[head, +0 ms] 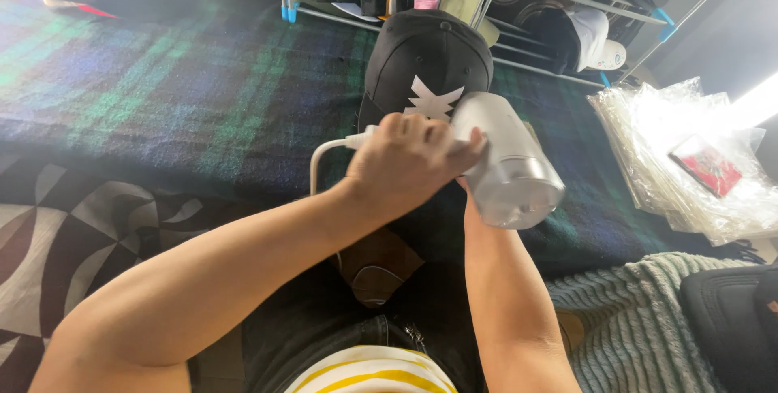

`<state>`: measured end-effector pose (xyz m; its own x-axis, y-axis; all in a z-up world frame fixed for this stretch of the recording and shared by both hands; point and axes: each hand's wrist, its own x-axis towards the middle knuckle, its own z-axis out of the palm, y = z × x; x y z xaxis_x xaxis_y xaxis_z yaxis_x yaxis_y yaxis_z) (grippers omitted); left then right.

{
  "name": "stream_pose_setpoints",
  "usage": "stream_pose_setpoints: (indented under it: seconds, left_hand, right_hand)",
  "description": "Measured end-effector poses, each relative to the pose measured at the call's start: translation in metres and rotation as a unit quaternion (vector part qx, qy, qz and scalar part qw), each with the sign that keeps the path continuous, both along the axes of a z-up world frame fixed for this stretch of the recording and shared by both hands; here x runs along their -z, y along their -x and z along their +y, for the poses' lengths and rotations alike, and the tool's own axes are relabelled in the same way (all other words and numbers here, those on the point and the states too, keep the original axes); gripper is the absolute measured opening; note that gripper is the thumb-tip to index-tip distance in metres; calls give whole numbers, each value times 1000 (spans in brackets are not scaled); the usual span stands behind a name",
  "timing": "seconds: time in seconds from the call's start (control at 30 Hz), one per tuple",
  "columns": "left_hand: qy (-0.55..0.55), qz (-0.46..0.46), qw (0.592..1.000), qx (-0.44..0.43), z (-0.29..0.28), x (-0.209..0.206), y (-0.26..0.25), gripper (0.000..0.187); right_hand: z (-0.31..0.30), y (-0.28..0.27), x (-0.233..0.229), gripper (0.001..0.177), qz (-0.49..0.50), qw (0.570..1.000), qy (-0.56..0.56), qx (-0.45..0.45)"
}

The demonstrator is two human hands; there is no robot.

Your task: Cleaning and shaping a baseball cap using a hair dryer and a brush

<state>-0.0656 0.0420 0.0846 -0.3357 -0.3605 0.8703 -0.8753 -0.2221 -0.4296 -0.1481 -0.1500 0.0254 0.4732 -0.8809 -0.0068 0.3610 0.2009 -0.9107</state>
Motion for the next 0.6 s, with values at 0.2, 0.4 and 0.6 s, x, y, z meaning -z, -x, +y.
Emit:
stream_pose_setpoints:
  seconds: [0.2, 0.4, 0.6]
  left_hand:
    - [-25, -9, 999, -26, 47, 4, -36, 33]
    - [-22, 8, 999, -24, 72, 36, -105, 29]
    - [-5, 70, 997, -33, 72, 58, -153, 35]
  right_hand:
    - [1, 6, 11, 59, -12, 1000, -18, 16]
    - [-31, -7, 44, 55, -26, 1000, -5, 13]
    - [-5, -4, 20, 61, -44, 999, 0, 31]
